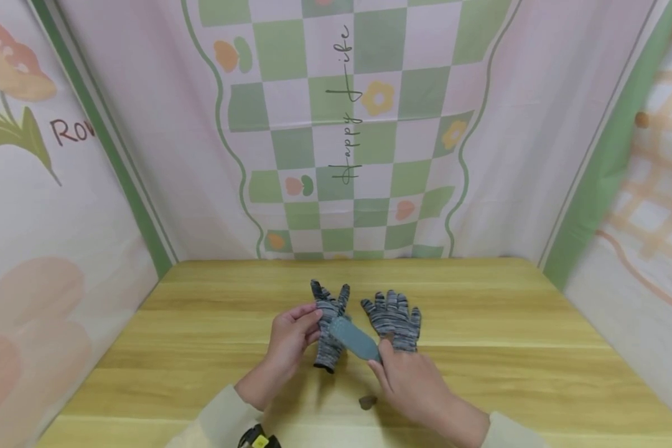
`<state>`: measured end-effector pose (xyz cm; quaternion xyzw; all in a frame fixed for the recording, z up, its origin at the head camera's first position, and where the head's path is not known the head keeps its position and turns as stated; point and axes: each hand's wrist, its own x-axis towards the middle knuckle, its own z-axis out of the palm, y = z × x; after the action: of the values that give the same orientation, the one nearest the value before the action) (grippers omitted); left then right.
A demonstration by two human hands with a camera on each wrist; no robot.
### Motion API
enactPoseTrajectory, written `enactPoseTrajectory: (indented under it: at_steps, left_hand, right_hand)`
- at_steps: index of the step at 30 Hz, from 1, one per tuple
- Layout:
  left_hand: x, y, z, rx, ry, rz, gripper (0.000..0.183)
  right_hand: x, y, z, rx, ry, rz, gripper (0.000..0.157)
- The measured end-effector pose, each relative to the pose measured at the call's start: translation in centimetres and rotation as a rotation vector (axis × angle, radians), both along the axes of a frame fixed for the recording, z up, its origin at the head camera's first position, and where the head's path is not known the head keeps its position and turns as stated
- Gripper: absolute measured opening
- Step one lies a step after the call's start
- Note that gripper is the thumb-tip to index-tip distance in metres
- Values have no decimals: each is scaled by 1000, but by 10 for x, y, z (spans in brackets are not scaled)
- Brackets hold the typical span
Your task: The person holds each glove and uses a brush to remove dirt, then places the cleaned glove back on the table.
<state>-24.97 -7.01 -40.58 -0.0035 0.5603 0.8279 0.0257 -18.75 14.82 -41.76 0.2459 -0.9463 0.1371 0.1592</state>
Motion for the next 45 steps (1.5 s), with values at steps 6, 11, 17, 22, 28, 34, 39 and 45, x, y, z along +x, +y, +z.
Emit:
enactPoseTrajectory:
  at_steps: [6,11,17,22,28,34,39,45]
  left_hand:
    - [-2,-1,-2,3,9,19,30]
    - [-2,-1,0,10,15,32,28]
    - [-3,-1,7,32,19,69,27]
    - [-3,-2,8,30,10,54,20]
    - [-3,0,5,41,12,11,16]
    - [-1,1,5,38,16,-12,17]
    - [0,0,5,44,23,-15,18]
    - [0,1,4,31,25,11,21]
  right_hand:
    - [0,2,-1,3,3,5,22]
    - [0,5,-3,14,16,5,22]
    - [-1,10,-6,57,-24,-33,22]
    - [-4,11,-1,26,-65,-104,21]
    - [-4,6,13,-28,-94,-96,20]
    - [-2,-3,15,-65,-56,-28,20]
    - [-1,-6,9,-51,-32,0,21]
    - [0,-6,4,-44,-44,18,20]
